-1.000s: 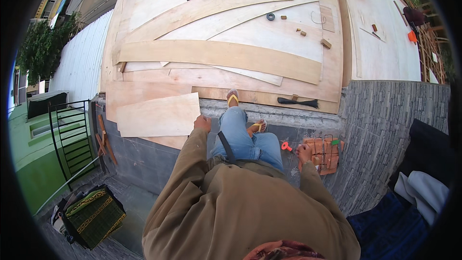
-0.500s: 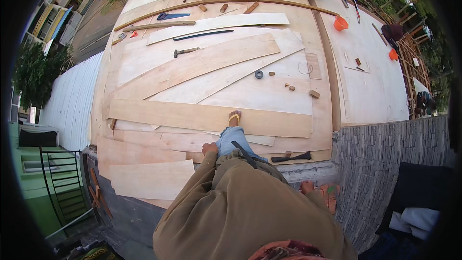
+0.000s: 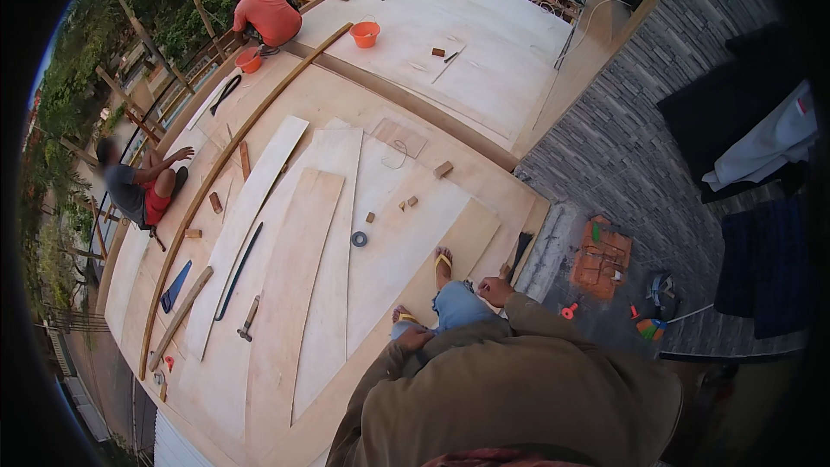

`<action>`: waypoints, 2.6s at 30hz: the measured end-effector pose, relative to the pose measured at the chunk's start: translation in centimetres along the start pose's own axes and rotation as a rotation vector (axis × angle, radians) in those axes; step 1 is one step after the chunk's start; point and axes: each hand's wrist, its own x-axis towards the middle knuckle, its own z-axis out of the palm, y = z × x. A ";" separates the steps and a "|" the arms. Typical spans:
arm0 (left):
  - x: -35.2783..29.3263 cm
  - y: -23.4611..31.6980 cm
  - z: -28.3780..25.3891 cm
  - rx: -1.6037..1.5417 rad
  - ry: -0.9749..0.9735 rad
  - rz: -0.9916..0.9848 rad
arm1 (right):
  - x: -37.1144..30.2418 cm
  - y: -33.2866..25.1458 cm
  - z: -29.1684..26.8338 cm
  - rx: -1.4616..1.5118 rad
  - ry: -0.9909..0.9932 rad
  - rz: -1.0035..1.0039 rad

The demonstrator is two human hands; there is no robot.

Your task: The person sits on a tiled floor, handles red plastic spacers, then picks up a hand saw and cuts a large plywood sheet. The person positions the sheet, saws along a marked line, and separates a piece of wood.

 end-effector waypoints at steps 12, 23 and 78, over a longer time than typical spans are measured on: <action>3.6 4.1 -10.2 -0.189 0.489 -0.192 | 16.5 5.8 -2.6 -0.452 -0.143 0.332; 7.7 13.3 -19.0 -0.045 0.926 -0.258 | 29.4 -19.7 -14.0 -0.226 -0.570 -0.461; -1.8 14.4 3.7 -1.563 1.322 -1.513 | 55.5 -27.7 -5.9 -0.268 -0.475 -0.164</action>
